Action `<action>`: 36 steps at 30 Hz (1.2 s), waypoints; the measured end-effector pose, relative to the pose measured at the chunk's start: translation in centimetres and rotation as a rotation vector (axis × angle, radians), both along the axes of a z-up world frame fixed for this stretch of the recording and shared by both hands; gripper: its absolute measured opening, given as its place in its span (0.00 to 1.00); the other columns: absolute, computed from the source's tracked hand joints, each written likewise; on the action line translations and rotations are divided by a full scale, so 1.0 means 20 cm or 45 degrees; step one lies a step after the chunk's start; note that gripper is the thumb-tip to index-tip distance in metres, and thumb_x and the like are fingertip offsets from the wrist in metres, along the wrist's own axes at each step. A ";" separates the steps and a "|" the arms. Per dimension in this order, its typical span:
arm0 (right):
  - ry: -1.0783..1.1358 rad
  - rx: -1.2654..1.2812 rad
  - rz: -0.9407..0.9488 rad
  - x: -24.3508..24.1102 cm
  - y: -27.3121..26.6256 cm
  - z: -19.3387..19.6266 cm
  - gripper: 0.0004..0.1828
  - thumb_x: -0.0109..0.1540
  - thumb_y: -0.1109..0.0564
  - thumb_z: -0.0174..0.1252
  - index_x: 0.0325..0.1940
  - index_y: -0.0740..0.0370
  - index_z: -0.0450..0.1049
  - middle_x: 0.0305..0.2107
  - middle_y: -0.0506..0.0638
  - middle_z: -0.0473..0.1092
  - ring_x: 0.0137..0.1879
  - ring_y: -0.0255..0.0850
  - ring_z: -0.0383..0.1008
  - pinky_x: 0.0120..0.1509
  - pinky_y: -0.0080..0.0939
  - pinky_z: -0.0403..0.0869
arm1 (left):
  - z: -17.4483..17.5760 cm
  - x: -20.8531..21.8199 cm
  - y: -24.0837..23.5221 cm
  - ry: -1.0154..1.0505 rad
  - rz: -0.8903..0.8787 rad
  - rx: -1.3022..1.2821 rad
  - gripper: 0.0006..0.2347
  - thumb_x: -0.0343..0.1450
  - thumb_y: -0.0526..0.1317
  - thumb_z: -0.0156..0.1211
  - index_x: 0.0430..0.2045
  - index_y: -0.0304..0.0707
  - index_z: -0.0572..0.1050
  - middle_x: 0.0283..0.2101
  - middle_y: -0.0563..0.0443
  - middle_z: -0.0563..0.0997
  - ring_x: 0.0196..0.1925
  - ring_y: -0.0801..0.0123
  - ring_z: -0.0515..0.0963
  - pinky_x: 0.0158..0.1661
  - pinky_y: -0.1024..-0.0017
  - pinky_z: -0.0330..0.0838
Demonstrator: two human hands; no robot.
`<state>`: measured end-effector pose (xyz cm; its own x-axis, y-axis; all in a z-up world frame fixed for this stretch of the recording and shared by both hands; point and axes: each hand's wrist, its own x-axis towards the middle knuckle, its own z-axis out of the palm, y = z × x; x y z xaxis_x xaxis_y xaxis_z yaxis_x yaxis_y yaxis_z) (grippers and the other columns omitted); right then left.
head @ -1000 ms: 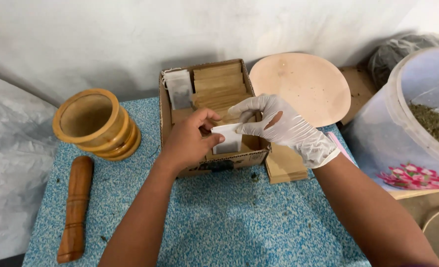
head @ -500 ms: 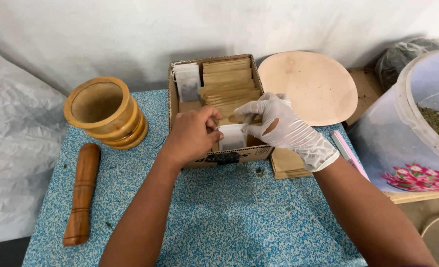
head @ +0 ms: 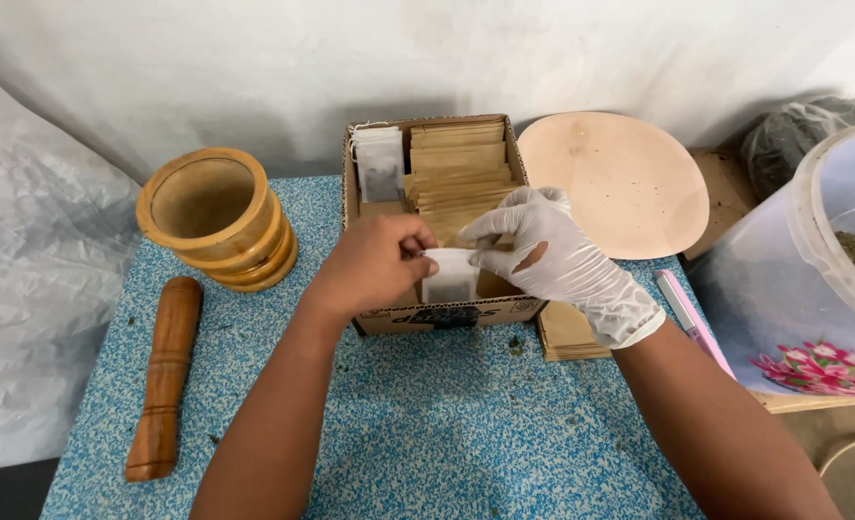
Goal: The person places tea bags into paper pouches and seals them using a small heat sealer before organizing them in a cardboard box.
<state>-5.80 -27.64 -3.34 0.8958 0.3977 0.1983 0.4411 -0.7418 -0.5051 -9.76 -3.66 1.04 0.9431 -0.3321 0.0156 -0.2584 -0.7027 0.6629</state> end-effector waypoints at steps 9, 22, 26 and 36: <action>0.089 -0.480 -0.074 -0.07 0.09 0.09 0.17 0.50 0.41 0.71 0.41 0.35 0.79 0.36 0.40 0.72 0.61 0.35 0.64 0.75 0.46 0.49 | -0.02 0.02 -0.01 0.000 -0.039 0.373 0.10 0.60 0.47 0.69 0.31 0.52 0.80 0.29 0.59 0.83 0.39 0.61 0.83 0.50 0.65 0.67; -0.076 -1.140 0.058 0.01 0.21 0.15 0.24 0.47 0.36 0.69 0.43 0.43 0.74 0.32 0.43 0.77 0.55 0.44 0.73 0.66 0.52 0.61 | 0.00 0.08 -0.14 -0.150 -0.117 0.631 0.04 0.62 0.36 0.57 0.25 0.42 0.77 0.22 0.50 0.79 0.28 0.56 0.81 0.33 0.64 0.73; -0.233 -1.096 0.065 0.03 0.19 0.08 0.22 0.48 0.37 0.63 0.41 0.46 0.75 0.32 0.45 0.78 0.52 0.45 0.75 0.63 0.51 0.64 | -0.01 0.04 -0.13 -0.122 -0.063 0.634 0.09 0.64 0.38 0.56 0.34 0.38 0.72 0.26 0.45 0.78 0.32 0.52 0.82 0.33 0.59 0.73; -0.518 -0.957 -0.129 0.00 0.20 0.10 0.19 0.45 0.45 0.66 0.34 0.51 0.71 0.26 0.49 0.72 0.46 0.49 0.74 0.55 0.54 0.67 | -0.07 0.04 -0.13 -0.173 0.050 0.574 0.16 0.65 0.37 0.52 0.45 0.30 0.64 0.28 0.41 0.78 0.34 0.48 0.81 0.35 0.55 0.73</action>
